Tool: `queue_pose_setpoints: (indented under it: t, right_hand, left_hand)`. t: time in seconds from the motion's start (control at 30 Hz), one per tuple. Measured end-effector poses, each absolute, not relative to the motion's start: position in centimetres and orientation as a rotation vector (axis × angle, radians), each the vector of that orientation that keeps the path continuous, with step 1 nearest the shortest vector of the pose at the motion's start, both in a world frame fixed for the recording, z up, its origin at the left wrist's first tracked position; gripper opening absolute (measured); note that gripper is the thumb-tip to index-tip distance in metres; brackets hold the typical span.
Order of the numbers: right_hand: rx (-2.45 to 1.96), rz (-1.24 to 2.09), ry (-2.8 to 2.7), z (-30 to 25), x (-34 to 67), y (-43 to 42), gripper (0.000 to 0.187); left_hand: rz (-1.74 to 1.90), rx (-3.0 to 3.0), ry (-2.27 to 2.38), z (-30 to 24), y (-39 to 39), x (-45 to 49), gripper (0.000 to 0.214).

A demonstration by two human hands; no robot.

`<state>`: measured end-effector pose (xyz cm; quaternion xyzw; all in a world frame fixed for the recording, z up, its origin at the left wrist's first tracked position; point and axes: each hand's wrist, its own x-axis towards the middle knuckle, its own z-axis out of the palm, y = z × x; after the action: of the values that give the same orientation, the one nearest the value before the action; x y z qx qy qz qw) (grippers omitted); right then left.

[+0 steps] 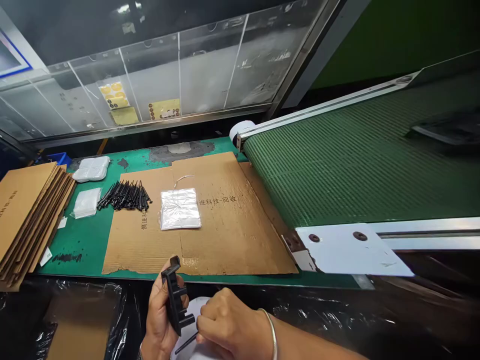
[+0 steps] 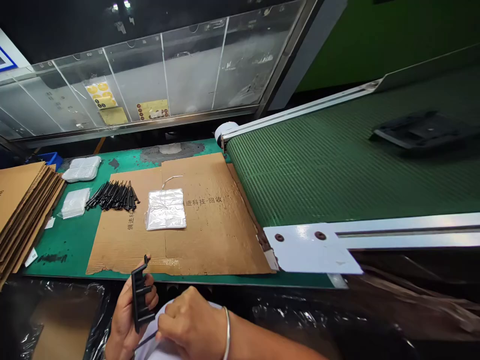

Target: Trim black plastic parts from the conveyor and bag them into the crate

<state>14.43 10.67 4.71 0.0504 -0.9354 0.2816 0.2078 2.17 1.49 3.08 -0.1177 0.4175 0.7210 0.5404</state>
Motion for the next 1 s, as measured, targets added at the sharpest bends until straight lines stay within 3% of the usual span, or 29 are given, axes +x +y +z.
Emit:
queue_pose_setpoints:
  t: [0.2, 0.47, 0.77, 1.0]
  right_hand:
    - [-0.253, 0.862, -2.405, 5.5, 13.3, 11.0, 0.039]
    - [-0.439, 0.851, -2.536, 4.1, 11.9, 10.4, 0.04]
    - [-0.855, 0.888, -2.711, -1.4, 10.4, 13.7, 0.037]
    - [-1.498, 0.471, -2.952, -8.9, 13.5, 17.7, 0.024]
  left_hand:
    - [1.832, -0.228, 1.098, 3.2, 0.6, 2.5, 0.055]
    - [1.859, -0.195, 1.189, 1.9, -0.9, 2.5, 0.056]
    - [1.614, -0.255, 0.477, 1.8, -2.3, 1.2, 0.035]
    - [1.691, -0.537, 0.293, 2.1, -2.8, 0.8, 0.007]
